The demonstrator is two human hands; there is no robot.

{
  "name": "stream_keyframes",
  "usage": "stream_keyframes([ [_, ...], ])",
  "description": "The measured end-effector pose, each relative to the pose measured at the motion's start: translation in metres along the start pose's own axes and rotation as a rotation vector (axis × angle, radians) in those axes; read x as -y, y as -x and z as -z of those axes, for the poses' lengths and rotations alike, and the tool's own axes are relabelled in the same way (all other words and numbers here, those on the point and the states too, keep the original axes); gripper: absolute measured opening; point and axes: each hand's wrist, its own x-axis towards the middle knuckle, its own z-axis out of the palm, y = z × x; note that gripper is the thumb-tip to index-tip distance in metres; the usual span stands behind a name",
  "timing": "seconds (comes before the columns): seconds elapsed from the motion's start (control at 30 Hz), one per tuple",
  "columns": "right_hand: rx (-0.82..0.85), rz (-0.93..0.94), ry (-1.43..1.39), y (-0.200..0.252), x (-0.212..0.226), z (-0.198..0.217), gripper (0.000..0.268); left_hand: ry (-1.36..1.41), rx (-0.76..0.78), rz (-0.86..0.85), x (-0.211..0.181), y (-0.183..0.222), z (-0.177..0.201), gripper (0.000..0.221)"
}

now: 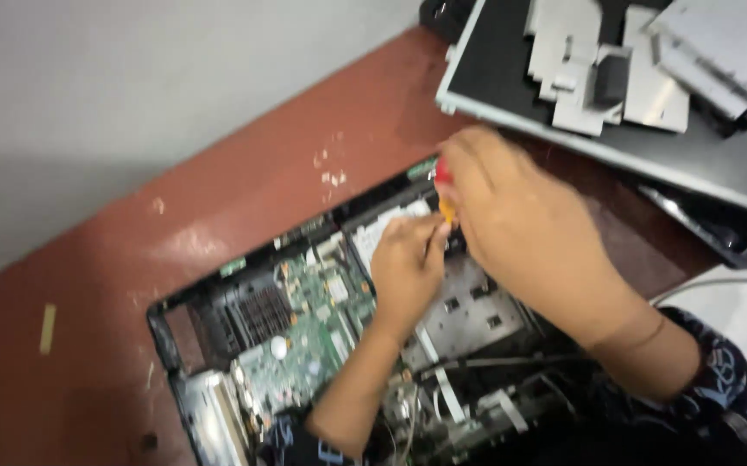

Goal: Disassembling a computer by removing screws and disconnecting internal components and cables

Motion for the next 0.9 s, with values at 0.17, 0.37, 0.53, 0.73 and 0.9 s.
stream_keyframes([
  [0.17,-0.053,0.057,-0.502,0.001,-0.009,-0.014,0.025,0.023,0.088,0.103,-0.006,-0.004,0.005,0.029],
  [0.37,-0.097,0.19,-0.508,0.003,0.003,-0.028,0.03,0.125,0.05,0.065,-0.002,-0.006,0.007,0.024],
  [0.53,-0.188,0.132,-0.218,-0.008,0.021,-0.004,0.018,0.047,0.036,0.015,-0.004,-0.003,0.008,0.009],
  [0.73,-0.188,0.082,-0.081,0.003,0.02,-0.022,0.021,0.047,0.093,0.068,0.003,0.005,0.003,0.005],
  [0.9,-0.242,0.005,-0.119,0.007,0.018,-0.028,0.025,0.02,0.054,0.075,0.003,0.0,-0.001,0.01],
])
